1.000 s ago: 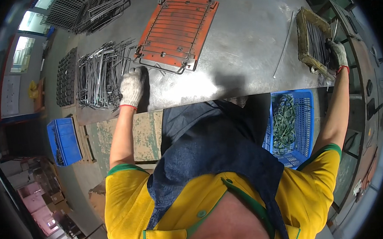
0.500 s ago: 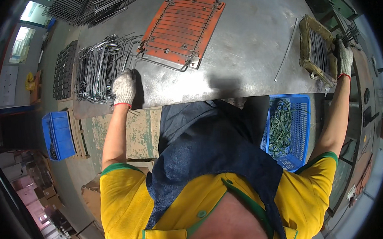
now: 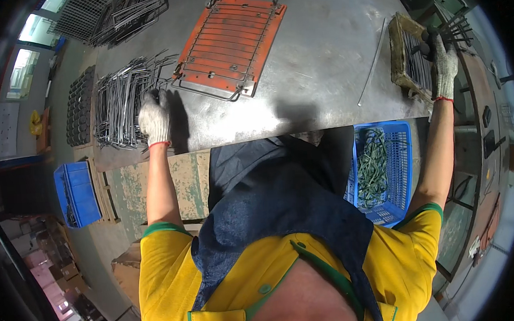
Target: The person repeatedly inserts metal rods into slots on an orange grid frame, then removes them and places them back into a pile. This cycle is performed multiple times on the same grid frame without completing a final assembly or moving to a new unit.
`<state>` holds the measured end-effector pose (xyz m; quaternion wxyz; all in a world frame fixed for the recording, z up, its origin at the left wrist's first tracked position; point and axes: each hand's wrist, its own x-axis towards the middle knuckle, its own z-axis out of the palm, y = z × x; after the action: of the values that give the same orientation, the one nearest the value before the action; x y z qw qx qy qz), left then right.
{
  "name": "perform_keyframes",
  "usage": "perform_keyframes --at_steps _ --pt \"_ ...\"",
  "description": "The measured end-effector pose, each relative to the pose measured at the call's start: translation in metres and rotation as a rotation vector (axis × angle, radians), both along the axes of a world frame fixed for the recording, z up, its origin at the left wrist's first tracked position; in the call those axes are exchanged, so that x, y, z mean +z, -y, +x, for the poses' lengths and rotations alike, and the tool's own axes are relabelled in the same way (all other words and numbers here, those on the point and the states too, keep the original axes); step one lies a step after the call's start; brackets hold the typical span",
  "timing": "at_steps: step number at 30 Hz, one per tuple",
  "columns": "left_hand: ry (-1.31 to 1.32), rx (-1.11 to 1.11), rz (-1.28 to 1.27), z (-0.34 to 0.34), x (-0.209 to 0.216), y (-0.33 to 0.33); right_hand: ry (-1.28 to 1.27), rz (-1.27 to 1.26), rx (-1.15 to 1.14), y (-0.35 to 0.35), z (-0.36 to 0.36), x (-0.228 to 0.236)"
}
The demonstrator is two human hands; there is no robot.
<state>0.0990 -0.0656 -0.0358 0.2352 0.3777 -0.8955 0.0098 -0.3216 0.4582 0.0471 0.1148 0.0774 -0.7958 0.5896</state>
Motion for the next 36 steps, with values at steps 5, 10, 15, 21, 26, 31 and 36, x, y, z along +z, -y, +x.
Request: perform_keyframes --at_steps 5,10,15,21,26,31,36 --pt "-0.680 0.061 1.493 -0.040 0.012 -0.073 0.036 -0.094 0.030 0.053 0.053 -0.003" --pt "-0.642 0.012 1.144 -0.066 -0.049 -0.037 0.152 -0.174 0.321 0.105 0.110 -0.030" --pt "-0.305 0.010 0.997 -0.064 -0.030 -0.045 0.102 -0.011 0.442 0.122 0.147 -0.036" --pt "-0.111 -0.122 1.067 -0.056 -0.069 -0.019 0.174 0.037 0.538 0.146 0.185 -0.029" --pt "-0.075 0.012 0.942 -0.070 -0.054 -0.012 0.409 -0.090 0.647 0.160 0.224 -0.076" --pt "-0.188 -0.075 0.297 -0.076 -0.006 -0.050 0.294 0.079 0.579 0.157 0.232 -0.075" --pt "-0.305 -0.626 0.491 -0.090 0.024 -0.126 0.315 0.202 0.640 0.162 0.236 -0.082"
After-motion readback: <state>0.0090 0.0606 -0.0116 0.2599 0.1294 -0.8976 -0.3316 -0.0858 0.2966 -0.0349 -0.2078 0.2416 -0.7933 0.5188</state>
